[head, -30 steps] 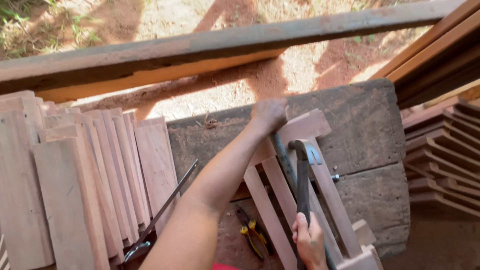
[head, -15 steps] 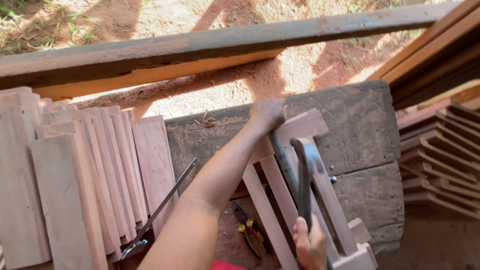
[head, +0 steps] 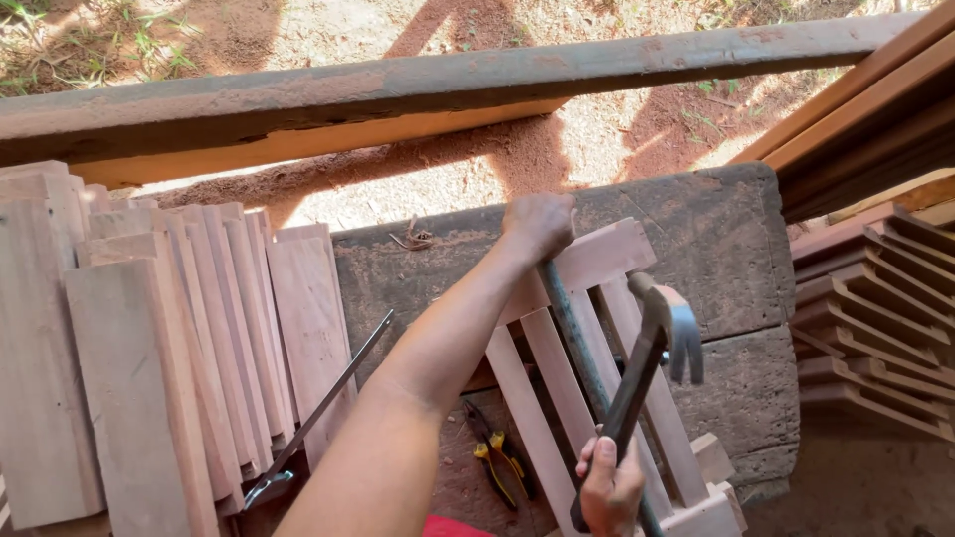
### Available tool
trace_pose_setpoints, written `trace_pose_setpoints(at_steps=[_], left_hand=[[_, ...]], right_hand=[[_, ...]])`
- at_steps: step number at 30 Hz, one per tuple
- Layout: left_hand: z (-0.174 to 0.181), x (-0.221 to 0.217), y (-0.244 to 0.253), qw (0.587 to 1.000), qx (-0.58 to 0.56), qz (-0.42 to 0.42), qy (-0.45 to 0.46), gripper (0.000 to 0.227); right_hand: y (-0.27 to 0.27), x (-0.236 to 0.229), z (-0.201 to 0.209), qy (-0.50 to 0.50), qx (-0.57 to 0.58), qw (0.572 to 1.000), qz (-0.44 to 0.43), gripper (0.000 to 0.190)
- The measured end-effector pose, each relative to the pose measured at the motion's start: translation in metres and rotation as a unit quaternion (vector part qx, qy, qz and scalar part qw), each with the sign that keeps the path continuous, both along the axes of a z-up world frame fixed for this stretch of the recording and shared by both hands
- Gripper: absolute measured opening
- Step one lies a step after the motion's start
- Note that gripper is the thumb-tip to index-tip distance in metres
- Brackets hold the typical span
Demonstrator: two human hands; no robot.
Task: The person assembles slatted wooden frames on a rustic workbench. They position wooden slats onto a frame, hammer nails to fasten the pieces, take nails from a small container, and use a long metal bar clamp to press the assembled frame together, adjusting the wood pieces as they work.
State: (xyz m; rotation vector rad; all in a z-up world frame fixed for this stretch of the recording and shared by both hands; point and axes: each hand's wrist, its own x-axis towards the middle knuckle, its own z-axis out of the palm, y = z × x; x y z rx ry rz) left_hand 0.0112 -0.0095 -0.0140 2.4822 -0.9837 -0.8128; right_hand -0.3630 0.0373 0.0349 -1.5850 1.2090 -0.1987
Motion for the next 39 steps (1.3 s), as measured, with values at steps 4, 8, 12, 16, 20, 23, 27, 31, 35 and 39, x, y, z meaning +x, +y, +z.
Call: trace_pose_setpoints(at_steps=[4, 8, 12, 16, 20, 23, 27, 31, 35, 39], left_hand=[[-0.010, -0.003, 0.000, 1.000, -0.025, 0.010, -0.006, 0.029], [-0.009, -0.002, 0.000, 0.994, -0.067, 0.037, -0.078, 0.024], [0.018, -0.028, 0.017, 0.945, -0.202, 0.085, -0.244, 0.020], [0.076, -0.122, 0.119, 0.859, -0.439, 0.143, -0.222, 0.023], [0.080, -0.244, 0.287, 0.895, -0.396, 0.116, -0.167, 0.026], [0.053, -0.308, 0.397, 0.935, -0.286, 0.163, -0.129, 0.023], [0.037, -0.375, 0.486, 0.930, -0.137, 0.323, -0.114, 0.017], [0.017, -0.398, 0.492, 0.931, -0.060, 0.352, -0.075, 0.010], [-0.022, -0.386, 0.457, 0.951, -0.081, 0.257, -0.149, 0.012], [-0.060, -0.376, 0.437, 0.965, -0.046, 0.185, -0.177, 0.015]], right_hand=[[0.003, 0.007, -0.025, 0.050, -0.020, 0.998, 0.023, 0.035], [-0.003, 0.005, -0.036, 0.126, -0.048, 0.989, 0.062, 0.042], [-0.015, -0.001, -0.036, 0.079, -0.015, 0.995, 0.050, 0.046], [0.009, -0.054, -0.019, 0.043, 0.024, 0.998, 0.049, 0.037], [0.058, -0.087, 0.016, 0.051, 0.062, 0.988, 0.130, 0.030], [0.093, -0.097, 0.000, 0.013, 0.084, 0.980, 0.181, 0.028], [0.138, -0.080, 0.010, 0.062, 0.004, 0.964, 0.259, 0.039], [0.161, -0.064, -0.037, 0.035, -0.160, 0.931, 0.327, 0.051], [0.165, -0.079, -0.089, -0.031, -0.229, 0.906, 0.353, 0.049], [0.147, -0.089, -0.088, 0.001, -0.360, 0.862, 0.356, 0.044]])
